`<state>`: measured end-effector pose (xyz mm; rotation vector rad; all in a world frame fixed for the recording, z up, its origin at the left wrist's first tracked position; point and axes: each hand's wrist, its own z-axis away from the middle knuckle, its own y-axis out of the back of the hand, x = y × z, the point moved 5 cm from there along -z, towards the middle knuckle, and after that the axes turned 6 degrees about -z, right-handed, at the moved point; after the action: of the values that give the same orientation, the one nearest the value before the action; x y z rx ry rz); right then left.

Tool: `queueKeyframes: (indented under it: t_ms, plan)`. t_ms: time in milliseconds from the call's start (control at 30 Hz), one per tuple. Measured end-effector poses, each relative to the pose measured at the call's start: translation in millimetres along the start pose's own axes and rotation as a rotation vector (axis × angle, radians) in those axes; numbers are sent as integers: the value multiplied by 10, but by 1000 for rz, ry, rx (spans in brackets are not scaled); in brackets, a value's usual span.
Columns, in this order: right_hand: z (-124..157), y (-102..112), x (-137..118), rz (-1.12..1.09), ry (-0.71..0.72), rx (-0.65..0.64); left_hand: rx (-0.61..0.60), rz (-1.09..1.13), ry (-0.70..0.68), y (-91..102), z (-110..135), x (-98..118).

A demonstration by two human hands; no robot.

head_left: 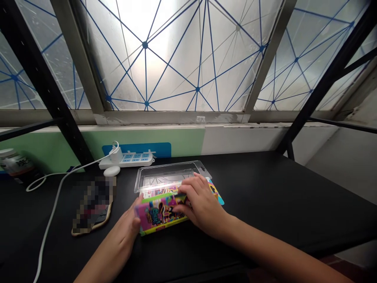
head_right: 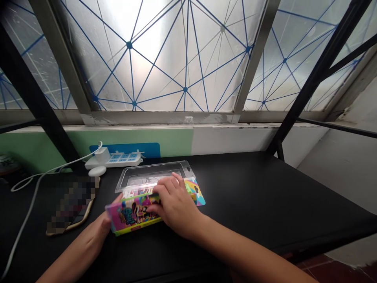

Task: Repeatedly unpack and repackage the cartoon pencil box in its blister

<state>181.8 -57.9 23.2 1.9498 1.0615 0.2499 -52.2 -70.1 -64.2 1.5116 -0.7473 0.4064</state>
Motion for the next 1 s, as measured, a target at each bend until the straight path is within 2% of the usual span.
queueKeyframes:
  t_ms: [100,167,300,367,467,633,767,933,1000]
  plan:
    - [140,241,-169,-47,148,-83,21,87,-58,-52,-36,-180]
    - [254,396,-178,-106,139,-211,50,138,-107,-68,-65,-243]
    - [548,562,81,-138,-28,-429,22,48,-17,-45,-53,-210]
    - [720,538,284,-157,-131,-509,-22,-34,16,-18,-20,-126]
    - [949,429,565,-215,-296,-571,-57,-115,-4,3,10,-25]
    - [1104,286,739,-322,-404,-519,-1,-130,-8,16,12,-24]
    - [1090,271,785,-425,-506,-396,26,63,16,49,-15,-9]
    - [1004,296,887,-532,-629,-216,-4,282,-123,31,-84,44]
    - [1004,277,919,-512,-643,-188,9,290,-116,21,-84,3]
